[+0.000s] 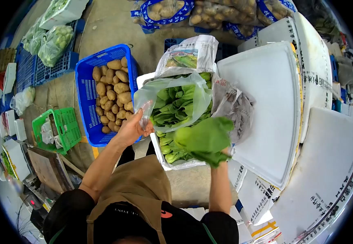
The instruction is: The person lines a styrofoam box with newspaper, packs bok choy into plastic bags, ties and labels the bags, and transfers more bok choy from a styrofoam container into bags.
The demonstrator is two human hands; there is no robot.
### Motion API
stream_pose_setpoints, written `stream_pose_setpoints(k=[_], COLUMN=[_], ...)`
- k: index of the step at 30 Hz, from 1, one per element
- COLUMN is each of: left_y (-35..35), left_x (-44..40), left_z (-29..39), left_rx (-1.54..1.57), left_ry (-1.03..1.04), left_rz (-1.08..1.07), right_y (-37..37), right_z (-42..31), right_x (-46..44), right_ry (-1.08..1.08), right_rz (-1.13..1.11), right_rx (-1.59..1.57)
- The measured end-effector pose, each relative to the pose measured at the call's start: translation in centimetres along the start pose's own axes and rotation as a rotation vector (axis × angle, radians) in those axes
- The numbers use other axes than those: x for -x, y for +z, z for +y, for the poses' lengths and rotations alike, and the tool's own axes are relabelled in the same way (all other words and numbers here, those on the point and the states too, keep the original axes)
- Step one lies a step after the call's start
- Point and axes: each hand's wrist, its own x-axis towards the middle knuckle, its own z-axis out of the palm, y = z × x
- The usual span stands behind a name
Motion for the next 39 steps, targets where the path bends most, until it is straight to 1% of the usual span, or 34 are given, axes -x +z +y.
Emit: stream_pose_setpoints(k=[1,3,5,6,7,9,12,14,16,18,20,22,24,26,29,32,35,36,39], left_y=[0.1,0.3,0.1,0.1,0.0,0.0,-0.4,0.2,1.0,0.7,0.3,0.3,0.2,0.0,0.3,0.2,0.0,0.0,0.1], left_x=[0.1,0.4,0.7,0.8,0.9,1.0,0.4,-0.4,-0.4,-0.6,-0.8,-0.8,-1.1,-1.2,-0.8,-0.3,-0.1,-0.1,0.1], left_z=[0.0,-0.1,-0.1,-0.1,-0.1,-0.3,-1.1,-0.2,0.1,0.9,1.4,1.4,1.1,0.6,0.5,0.2,-0.4,-0.6,-0.8], left_rx=[0.017,0.043,0.051,0.059,0.058,0.062,0.061,0.031,0.028,0.052,0.072,0.071,0.072,0.077,0.037,-0.016,0.028,0.034,0.051], left_ry=[0.005,0.017,0.021,0.018,0.026,0.035,0.045,0.058,0.064,0.073,0.081,0.066,0.061,0.065,0.054,0.029,0.033,0.029,0.012], left_rz=[0.000,0.003,0.008,0.013,0.005,-0.009,-0.016,-0.021,0.010,0.060,0.077,0.048,0.034,0.034,0.042,0.068,0.022,0.035,0.102], right_y=[2.3,6.9,8.4,10.1,10.8,9.5,4.4,4.6,5.8,8.0,7.7,5.1,0.9,-2.0,-0.5,1.7,2.9,3.1,0.2], right_z=[0.8,0.9,1.8,1.5,1.1,3.6,11.3,10.7,8.1,4.4,3.3,6.7,14.7,23.1,27.7,29.4,29.5,28.5,29.1], right_x=[-1.7,-5.1,-8.0,-8.5,-9.2,-11.4,-13.1,-14.8,-13.3,-10.8,-6.0,-2.1,-0.6,0.0,-1.7,-3.1,-4.3,-4.0,-2.3], right_ry=[-0.019,-0.037,-0.333,-0.588,-0.809,-0.901,-0.505,-0.356,-0.444,-0.782,-0.710,-0.575,-0.190,0.066,0.767,0.763,0.811,0.814,0.925], right_rz=[0.051,0.106,0.096,0.122,0.013,-0.017,0.016,-0.031,-0.057,-0.056,0.000,0.223,0.438,0.502,0.770,1.001,1.089,1.086,1.001], right_rx=[-0.249,-0.425,0.487,0.826,1.165,1.588,1.603,1.596,1.521,1.350,1.122,1.081,0.934,1.100,0.905,0.961,0.990,0.967,0.892])
